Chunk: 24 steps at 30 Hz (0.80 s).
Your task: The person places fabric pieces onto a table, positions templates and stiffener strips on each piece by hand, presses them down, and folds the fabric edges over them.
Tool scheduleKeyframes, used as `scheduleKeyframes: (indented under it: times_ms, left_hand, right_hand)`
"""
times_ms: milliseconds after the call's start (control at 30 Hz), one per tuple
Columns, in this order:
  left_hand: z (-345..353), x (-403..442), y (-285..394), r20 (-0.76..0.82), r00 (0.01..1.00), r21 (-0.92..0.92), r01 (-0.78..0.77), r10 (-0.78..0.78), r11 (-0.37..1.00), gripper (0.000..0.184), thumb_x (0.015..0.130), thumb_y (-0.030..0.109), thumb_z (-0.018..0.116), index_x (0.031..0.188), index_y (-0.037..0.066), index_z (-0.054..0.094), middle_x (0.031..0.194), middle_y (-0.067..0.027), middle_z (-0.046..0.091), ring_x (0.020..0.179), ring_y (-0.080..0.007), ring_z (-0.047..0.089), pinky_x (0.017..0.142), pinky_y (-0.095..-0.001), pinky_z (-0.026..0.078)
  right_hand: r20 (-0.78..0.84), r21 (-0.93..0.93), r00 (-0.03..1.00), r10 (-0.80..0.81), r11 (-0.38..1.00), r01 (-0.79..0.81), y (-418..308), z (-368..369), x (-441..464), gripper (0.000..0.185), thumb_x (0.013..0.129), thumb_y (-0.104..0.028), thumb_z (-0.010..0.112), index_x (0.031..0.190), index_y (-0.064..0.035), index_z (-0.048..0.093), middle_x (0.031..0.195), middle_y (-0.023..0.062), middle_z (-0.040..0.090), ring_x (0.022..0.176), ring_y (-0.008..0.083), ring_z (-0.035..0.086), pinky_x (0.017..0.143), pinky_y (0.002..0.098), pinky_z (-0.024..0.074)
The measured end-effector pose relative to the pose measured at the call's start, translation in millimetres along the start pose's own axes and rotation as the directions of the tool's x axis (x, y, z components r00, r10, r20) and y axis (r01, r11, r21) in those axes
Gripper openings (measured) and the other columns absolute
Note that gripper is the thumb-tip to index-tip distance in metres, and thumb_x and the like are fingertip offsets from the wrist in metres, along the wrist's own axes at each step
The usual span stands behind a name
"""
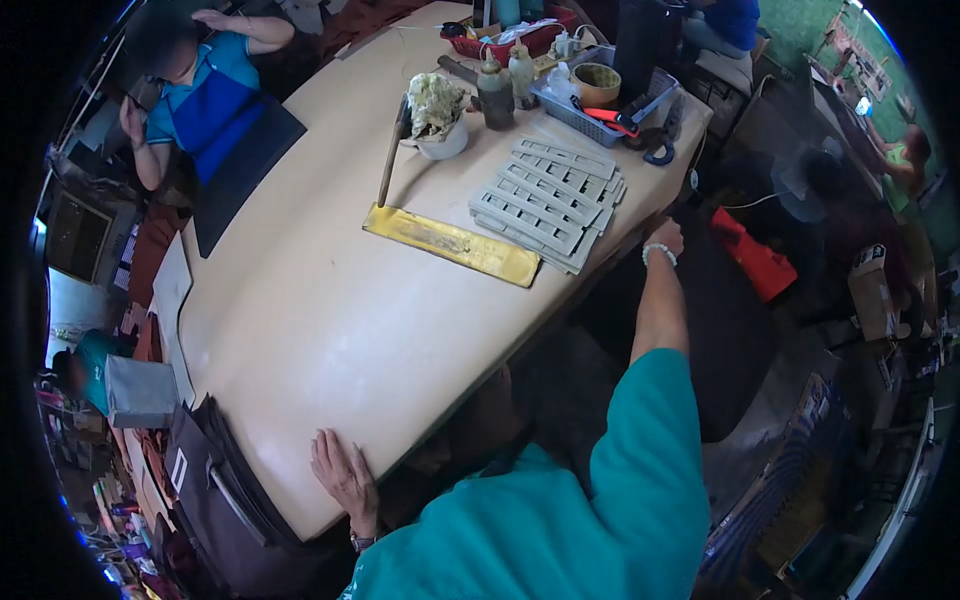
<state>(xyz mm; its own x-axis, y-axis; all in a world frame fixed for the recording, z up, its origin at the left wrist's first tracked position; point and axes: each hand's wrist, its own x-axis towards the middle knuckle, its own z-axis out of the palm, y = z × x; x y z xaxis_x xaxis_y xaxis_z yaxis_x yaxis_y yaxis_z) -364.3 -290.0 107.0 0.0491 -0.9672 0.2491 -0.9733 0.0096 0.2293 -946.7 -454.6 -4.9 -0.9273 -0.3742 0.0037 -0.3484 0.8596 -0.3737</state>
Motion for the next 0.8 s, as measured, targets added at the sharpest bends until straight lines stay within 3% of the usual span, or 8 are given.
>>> scheduleKeyframes:
  times_ms: [167, 300, 367, 433, 467, 567, 600, 800]
  left_hand:
    - [0, 0, 2, 0.002, 1.000, 0.030, 0.014, -0.014, 0.999, 0.046, 0.090, 0.023, 0.050, 0.129, -0.001, 0.044, 0.134, -0.0202, 0.042, 0.127, -0.0365, 0.034, 0.104, -0.0480, 0.023]
    - [1, 0, 0, 0.001, 1.000, 0.027, 0.006, -0.006, 1.000, 0.046, 0.090, 0.024, 0.049, 0.129, 0.000, 0.044, 0.134, -0.0198, 0.041, 0.127, -0.0365, 0.034, 0.104, -0.0490, 0.022]
    - [3, 0, -1, -0.003, 1.000, 0.025, 0.003, -0.003, 1.000, 0.046, 0.090, 0.024, 0.049, 0.129, 0.001, 0.044, 0.135, -0.0197, 0.041, 0.127, -0.0365, 0.034, 0.104, -0.0495, 0.022]
    - [2, 0, -1, 0.004, 1.000, 0.033, 0.012, -0.012, 0.999, 0.047, 0.090, 0.024, 0.049, 0.130, 0.001, 0.044, 0.135, -0.0196, 0.041, 0.127, -0.0365, 0.034, 0.104, -0.0496, 0.022]
    - [2, -1, 0, 0.010, 1.000, 0.035, 0.015, -0.016, 0.999, 0.047, 0.090, 0.024, 0.049, 0.130, 0.001, 0.044, 0.135, -0.0196, 0.040, 0.127, -0.0365, 0.033, 0.103, -0.0497, 0.022]
    - [1, 0, -2, 0.013, 1.000, 0.020, -0.002, 0.002, 1.000, 0.048, 0.089, 0.026, 0.050, 0.130, 0.002, 0.043, 0.135, -0.0191, 0.040, 0.128, -0.0367, 0.033, 0.104, -0.0498, 0.021]
    - [1, -2, -3, 0.019, 1.000, 0.018, -0.003, 0.002, 1.000, 0.048, 0.089, 0.026, 0.050, 0.130, 0.002, 0.043, 0.136, -0.0189, 0.040, 0.128, -0.0368, 0.032, 0.103, -0.0506, 0.021]
    - [6, -4, -8, 0.025, 1.000, 0.008, -0.012, 0.012, 1.000, 0.050, 0.089, 0.030, 0.051, 0.131, 0.005, 0.043, 0.137, -0.0188, 0.037, 0.128, -0.0370, 0.031, 0.102, -0.0553, 0.021]
  right_hand:
    - [0.101, 0.152, 0.963, 0.249, 0.953, -0.262, 12, -11, 3, 0.025, 0.085, -0.015, 0.049, 0.100, -0.0035, 0.065, 0.114, 0.0193, 0.059, 0.104, 0.0357, 0.058, 0.088, 0.0423, 0.0476]
    - [0.095, 0.372, 0.982, 0.165, 0.909, -0.188, 56, 22, 17, 0.025, 0.083, -0.017, 0.052, 0.097, -0.0011, 0.065, 0.102, 0.0167, 0.064, 0.092, 0.0329, 0.062, 0.081, 0.0403, 0.0479]
    - [0.213, 0.635, 0.963, 0.164, 0.726, -0.264, 77, 30, 20, 0.025, 0.080, -0.020, 0.057, 0.098, -0.0044, 0.065, 0.098, 0.0107, 0.065, 0.087, 0.0273, 0.062, 0.082, 0.0406, 0.0461]
    - [0.328, 0.891, 0.930, 0.166, 0.273, -0.363, 93, 14, 0, 0.025, 0.079, -0.022, 0.059, 0.098, -0.0066, 0.063, 0.094, 0.0069, 0.063, 0.086, 0.0231, 0.059, 0.083, 0.0392, 0.0431]
    - [0.381, 0.922, 0.914, 0.144, 0.010, -0.386, 105, 6, -11, 0.025, 0.078, -0.023, 0.060, 0.097, -0.0078, 0.062, 0.092, 0.0051, 0.063, 0.086, 0.0211, 0.057, 0.084, 0.0385, 0.0416]
    - [0.454, 0.854, 0.891, 0.005, -0.289, -0.433, 154, -16, -28, 0.019, 0.078, -0.020, 0.058, 0.094, -0.0089, 0.059, 0.091, 0.0038, 0.061, 0.093, 0.0189, 0.054, 0.088, 0.0400, 0.0377]
    - [0.432, 0.837, 0.902, -0.009, -0.369, -0.405, 163, -26, -37, 0.012, 0.078, -0.016, 0.057, 0.089, -0.0088, 0.059, 0.083, 0.0046, 0.060, 0.076, 0.0215, 0.056, 0.081, 0.0382, 0.0441]
    - [0.316, 0.850, 0.948, 0.028, -0.453, -0.269, 186, -71, -44, 0.009, 0.080, -0.003, 0.058, 0.088, -0.0062, 0.059, 0.083, 0.0061, 0.062, 0.074, 0.0179, 0.059, 0.073, 0.0321, 0.0496]
